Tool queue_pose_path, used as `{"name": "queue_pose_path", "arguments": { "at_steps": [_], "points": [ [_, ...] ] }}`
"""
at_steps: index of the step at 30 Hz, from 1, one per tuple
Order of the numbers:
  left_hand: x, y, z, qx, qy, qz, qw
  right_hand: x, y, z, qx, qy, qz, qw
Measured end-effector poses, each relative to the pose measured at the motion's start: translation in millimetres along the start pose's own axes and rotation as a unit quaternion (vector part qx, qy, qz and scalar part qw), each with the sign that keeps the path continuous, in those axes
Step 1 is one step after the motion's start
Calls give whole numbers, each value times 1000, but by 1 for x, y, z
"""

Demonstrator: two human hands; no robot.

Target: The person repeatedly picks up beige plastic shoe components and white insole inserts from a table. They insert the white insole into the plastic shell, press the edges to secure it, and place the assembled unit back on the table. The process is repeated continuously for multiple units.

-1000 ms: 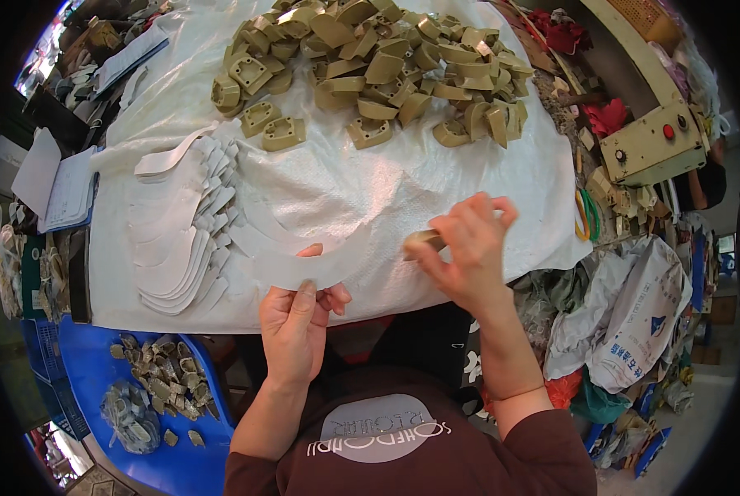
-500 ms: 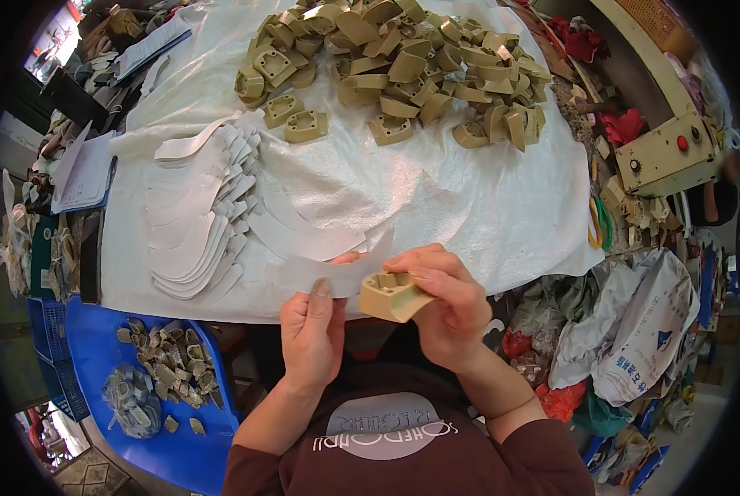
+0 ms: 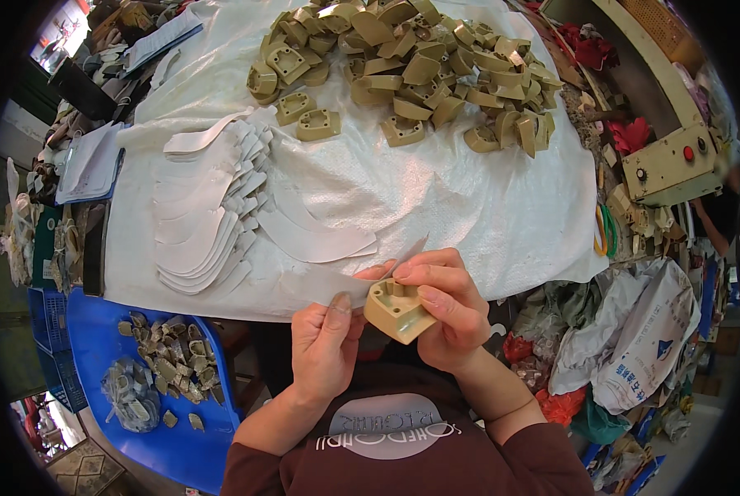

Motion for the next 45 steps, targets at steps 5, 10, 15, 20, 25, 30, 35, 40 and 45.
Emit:
{"name": "queue_pose_path", "arguments": {
  "at_steps": [5, 10, 15, 20, 25, 30, 35, 40, 45],
  "points": [
    [1, 1, 0, 4, -4, -15, 1000, -2, -2, -4, -18, 11, 15, 1000],
    [3, -4, 3, 19, -19, -87, 996, -3, -3, -1, -9, 9, 60, 998],
    [7, 0, 6, 34, -78, -222, 971, -4, -6, -6, 1, 21, 112, 994],
    [28, -3, 3, 61, -156, -318, 933, 0, -2, -5, -21, 22, 175, 984],
    [50, -4, 5, 94, -209, -441, 868, -13, -3, -16, -136, -31, 331, 933],
    [36, -8, 4, 80, -192, -521, 828, -14, -9, -17, -247, -92, 324, 908],
    [27, -22, 5, 63, -275, -611, 740, 0, -9, -10, -251, -102, 311, 911],
    [27, -13, 4, 69, -279, -561, 776, 18, -4, -2, -199, -93, 225, 949],
    [35, -11, -9, 0, -326, -537, 778, 22, 0, 1, -199, -139, 30, 970]
  ]
}}
Point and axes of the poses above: each hand's wrist, its own z-axis away from the middle knuckle, its own y-axis out of the back of the hand, x = y × z, the point moved 7 cm from there along -z, towards the middle knuckle, and after that the axes turned 4 degrees about -x, right-handed, at the moved point
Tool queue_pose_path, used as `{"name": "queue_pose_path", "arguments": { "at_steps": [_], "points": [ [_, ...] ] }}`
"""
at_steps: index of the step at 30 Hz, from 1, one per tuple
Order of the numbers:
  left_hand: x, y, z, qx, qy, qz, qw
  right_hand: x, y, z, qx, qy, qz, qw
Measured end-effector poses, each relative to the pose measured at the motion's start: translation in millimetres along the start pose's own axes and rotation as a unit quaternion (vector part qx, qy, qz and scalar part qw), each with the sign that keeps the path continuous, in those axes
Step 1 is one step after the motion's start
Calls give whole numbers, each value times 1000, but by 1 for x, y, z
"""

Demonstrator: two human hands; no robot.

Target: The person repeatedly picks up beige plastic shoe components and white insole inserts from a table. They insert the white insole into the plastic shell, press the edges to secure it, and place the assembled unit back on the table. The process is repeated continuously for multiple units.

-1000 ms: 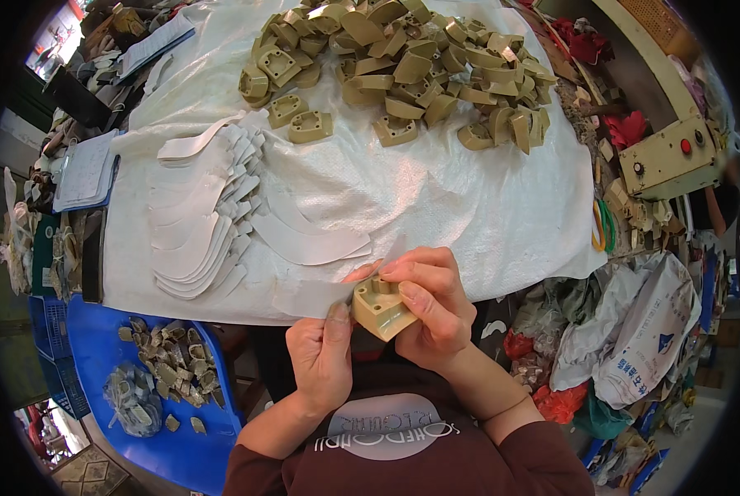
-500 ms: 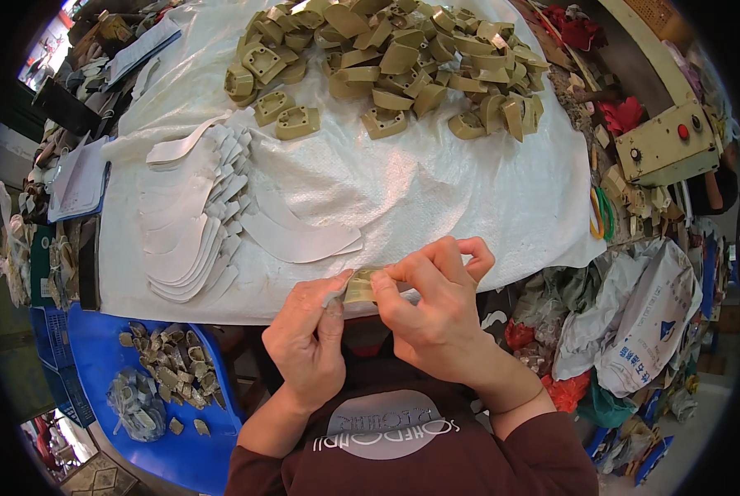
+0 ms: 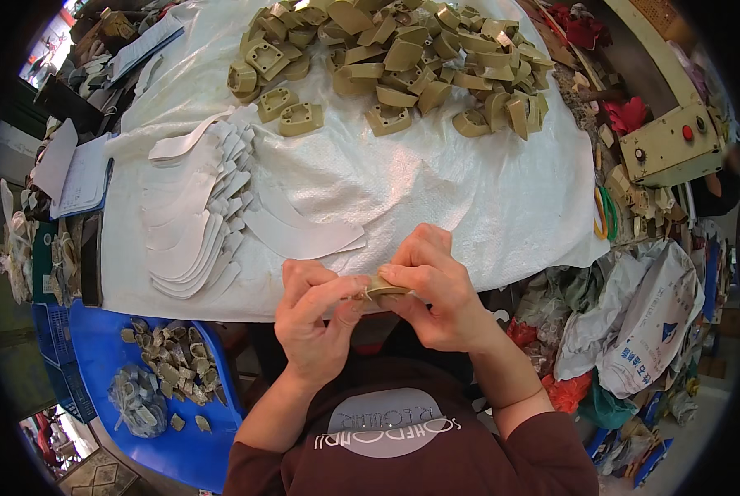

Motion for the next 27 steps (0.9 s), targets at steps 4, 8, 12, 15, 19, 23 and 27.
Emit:
{"name": "queue_pose_path", "arguments": {
  "at_steps": [4, 8, 12, 15, 19, 23, 27],
  "points": [
    [10, -4, -3, -9, -19, -13, 1000, -4, -5, -3, -59, -10, -56, 997],
    [7, -4, 5, -9, -22, -27, 999, -9, -10, -3, -88, 4, -2, 996],
    [20, 0, 6, 49, -74, -44, 995, -11, -2, -1, -4, 56, 41, 998],
    [17, 9, 5, 26, -78, -70, 994, -12, -1, 0, 44, 49, 76, 995],
    [5, 25, 3, 49, -45, -54, 996, -25, 9, -6, 60, -3, 14, 998],
    [14, 29, -1, 44, -53, -8, 998, 19, -12, 33, 13, -170, -218, 961],
    [29, 13, -1, 30, -62, 93, 993, 26, -27, 43, 178, -269, -473, 820]
  ]
}}
Point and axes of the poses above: each hand's wrist, its own z-axis away from the middle knuckle, its own y-axis out of the back of the hand, x = y × z, the point moved 7 cm from there along -z, towards the middle knuckle, and after that the axes turned 4 degrees about -x, right-handed, at the moved point
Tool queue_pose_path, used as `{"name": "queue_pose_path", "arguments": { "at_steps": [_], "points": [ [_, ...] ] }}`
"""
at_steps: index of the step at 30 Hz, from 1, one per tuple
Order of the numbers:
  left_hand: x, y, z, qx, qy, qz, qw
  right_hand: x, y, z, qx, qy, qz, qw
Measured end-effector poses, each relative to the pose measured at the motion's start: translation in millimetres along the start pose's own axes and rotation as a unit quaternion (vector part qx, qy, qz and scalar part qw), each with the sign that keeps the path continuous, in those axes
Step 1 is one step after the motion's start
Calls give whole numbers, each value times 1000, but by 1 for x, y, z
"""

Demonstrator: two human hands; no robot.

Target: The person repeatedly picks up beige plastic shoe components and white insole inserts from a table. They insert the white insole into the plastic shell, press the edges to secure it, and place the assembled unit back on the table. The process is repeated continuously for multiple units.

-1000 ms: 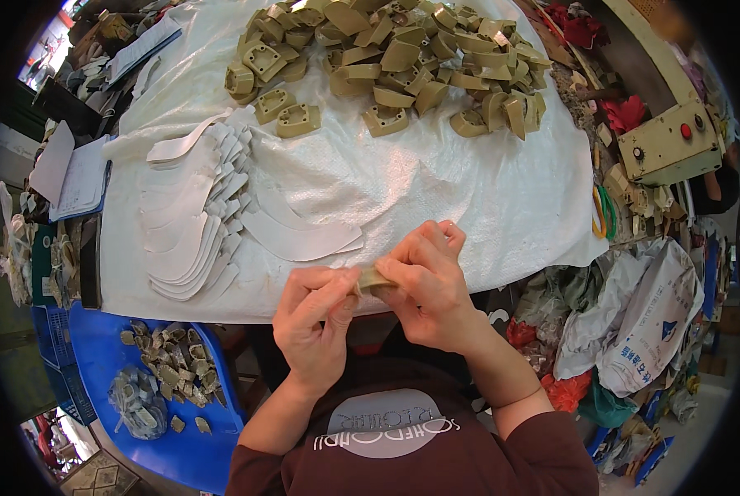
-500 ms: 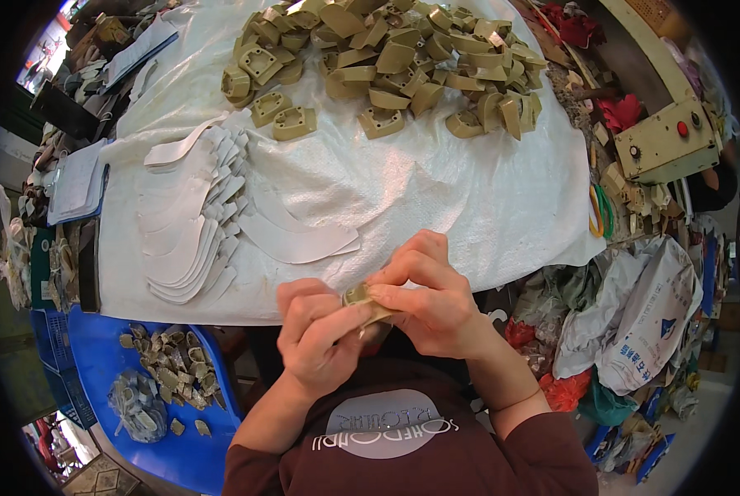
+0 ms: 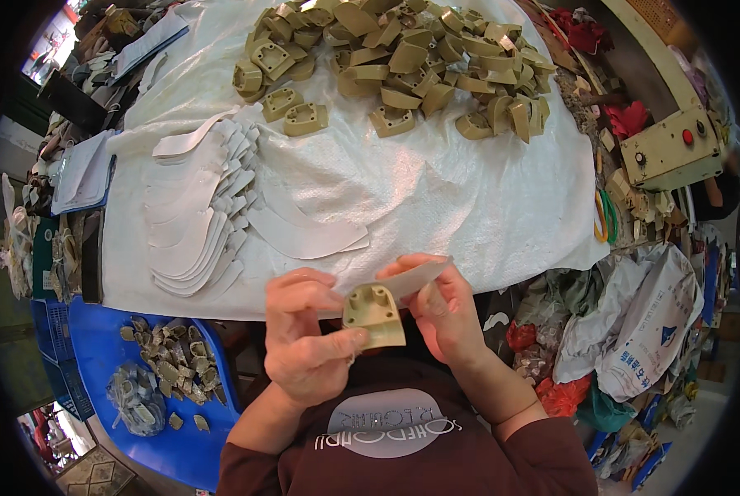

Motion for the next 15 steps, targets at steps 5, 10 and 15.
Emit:
{"name": "queue_pose_path", "arguments": {
  "at_steps": [5, 10, 15],
  "points": [
    [-1, -11, 11, -85, -16, -25, 996, -11, -3, 8, -39, 30, -59, 997],
    [8, -26, 9, -141, -94, -231, 958, -4, -3, 16, -15, -11, -83, 996],
    [16, -39, 5, -147, -103, -306, 935, -11, -12, 18, -28, 19, 59, 998]
  ]
}}
Point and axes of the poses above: each hand's wrist, its own z-axis away from the middle knuckle, its own y-axis out of the back of the hand, x = y × z, the point moved 7 cm from there along -z, towards the middle knuckle, and after that the axes turned 4 degrees about -x, right-handed, at the moved point
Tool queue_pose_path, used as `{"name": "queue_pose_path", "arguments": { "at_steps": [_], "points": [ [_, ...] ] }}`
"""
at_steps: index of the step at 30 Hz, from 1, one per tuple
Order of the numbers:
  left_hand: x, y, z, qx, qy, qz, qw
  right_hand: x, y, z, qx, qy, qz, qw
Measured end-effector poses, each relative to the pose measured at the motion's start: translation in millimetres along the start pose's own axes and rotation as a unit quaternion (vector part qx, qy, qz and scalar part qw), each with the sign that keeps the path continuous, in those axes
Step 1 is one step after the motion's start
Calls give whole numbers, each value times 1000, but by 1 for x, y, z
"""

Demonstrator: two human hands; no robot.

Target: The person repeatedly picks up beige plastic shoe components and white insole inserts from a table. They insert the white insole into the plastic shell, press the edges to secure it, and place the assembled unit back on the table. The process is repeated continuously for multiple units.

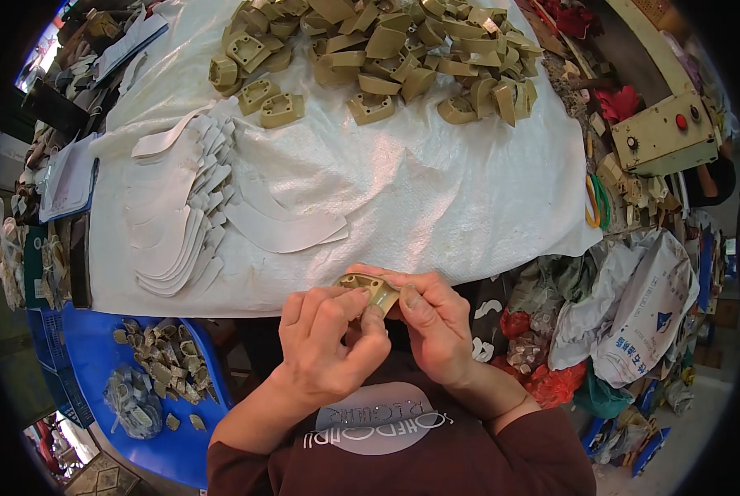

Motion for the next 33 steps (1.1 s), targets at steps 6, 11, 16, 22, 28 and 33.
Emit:
{"name": "queue_pose_path", "arguments": {
  "at_steps": [6, 11, 16, 22, 28, 33],
  "points": [
    [-18, -6, 8, 14, 44, 44, 998, -6, 5, -15, -83, 52, 143, 985],
    [-28, -6, 12, 4, 107, 306, 946, -3, 24, -36, -163, -58, 85, 981],
    [-21, -12, 10, -34, 55, 276, 959, -6, 17, -45, -236, -17, 219, 946],
    [-40, -20, 21, 36, 217, 376, 900, 18, 21, -44, -118, -35, 91, 988],
    [-50, -30, 34, 86, 382, 508, 768, -12, 11, -39, -123, 156, 236, 951],
    [-50, -35, 36, 82, 390, 525, 753, -12, 5, -34, -23, 147, 225, 963]
  ]
}}
Point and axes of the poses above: each hand's wrist, its own z-axis away from the middle knuckle, its own y-axis out of the back of the hand, x = y × z, the point moved 7 cm from there along -z, towards the middle knuckle, and after that the axes turned 4 degrees about -x, right-handed, at the moved point
